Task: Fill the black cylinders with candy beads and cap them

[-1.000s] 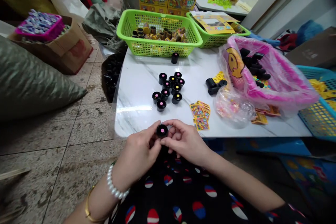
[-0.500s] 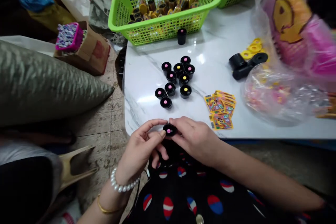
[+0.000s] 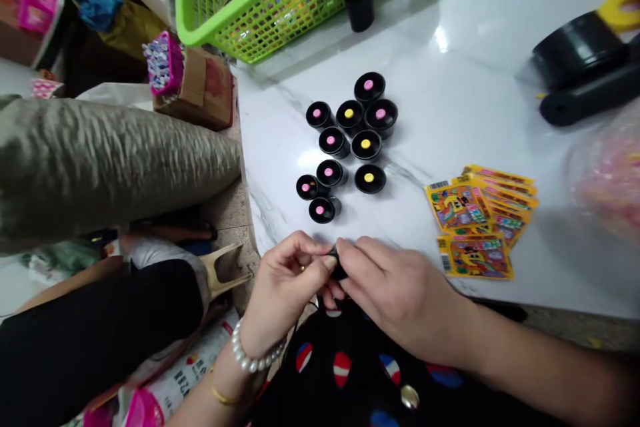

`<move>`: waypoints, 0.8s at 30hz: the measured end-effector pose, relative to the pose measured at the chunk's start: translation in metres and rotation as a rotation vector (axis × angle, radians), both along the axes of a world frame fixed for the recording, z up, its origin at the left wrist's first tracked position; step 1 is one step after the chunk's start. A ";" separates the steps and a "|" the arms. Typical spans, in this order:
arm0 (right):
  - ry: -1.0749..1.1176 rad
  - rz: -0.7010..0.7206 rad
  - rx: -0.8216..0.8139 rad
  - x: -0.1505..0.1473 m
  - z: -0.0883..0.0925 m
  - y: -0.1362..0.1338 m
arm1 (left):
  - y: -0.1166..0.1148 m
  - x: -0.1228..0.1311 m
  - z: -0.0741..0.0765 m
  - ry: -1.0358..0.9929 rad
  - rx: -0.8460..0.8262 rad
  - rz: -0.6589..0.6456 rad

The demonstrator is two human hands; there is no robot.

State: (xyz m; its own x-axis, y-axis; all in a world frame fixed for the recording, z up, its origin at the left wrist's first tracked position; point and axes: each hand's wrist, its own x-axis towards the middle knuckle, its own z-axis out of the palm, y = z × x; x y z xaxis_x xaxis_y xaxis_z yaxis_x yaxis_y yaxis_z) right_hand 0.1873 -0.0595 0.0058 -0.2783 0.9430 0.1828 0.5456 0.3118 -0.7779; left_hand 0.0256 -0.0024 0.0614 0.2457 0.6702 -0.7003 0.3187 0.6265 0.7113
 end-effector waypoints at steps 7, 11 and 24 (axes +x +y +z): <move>0.004 -0.009 -0.030 -0.001 0.001 0.001 | 0.016 -0.011 0.007 -0.068 -0.153 -0.109; -0.011 -0.026 -0.026 -0.002 0.000 0.000 | 0.018 -0.008 0.018 0.074 -0.100 -0.218; 0.040 0.024 -0.051 0.004 0.005 0.005 | 0.037 0.002 0.014 0.125 -0.138 -0.206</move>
State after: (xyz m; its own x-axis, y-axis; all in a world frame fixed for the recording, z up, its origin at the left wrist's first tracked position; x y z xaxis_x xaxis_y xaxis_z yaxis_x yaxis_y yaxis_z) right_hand 0.1913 -0.0541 0.0107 -0.2945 0.9444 0.1462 0.5069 0.2841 -0.8139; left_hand 0.0278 0.0343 0.0758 0.2730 0.5112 -0.8149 0.5293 0.6276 0.5710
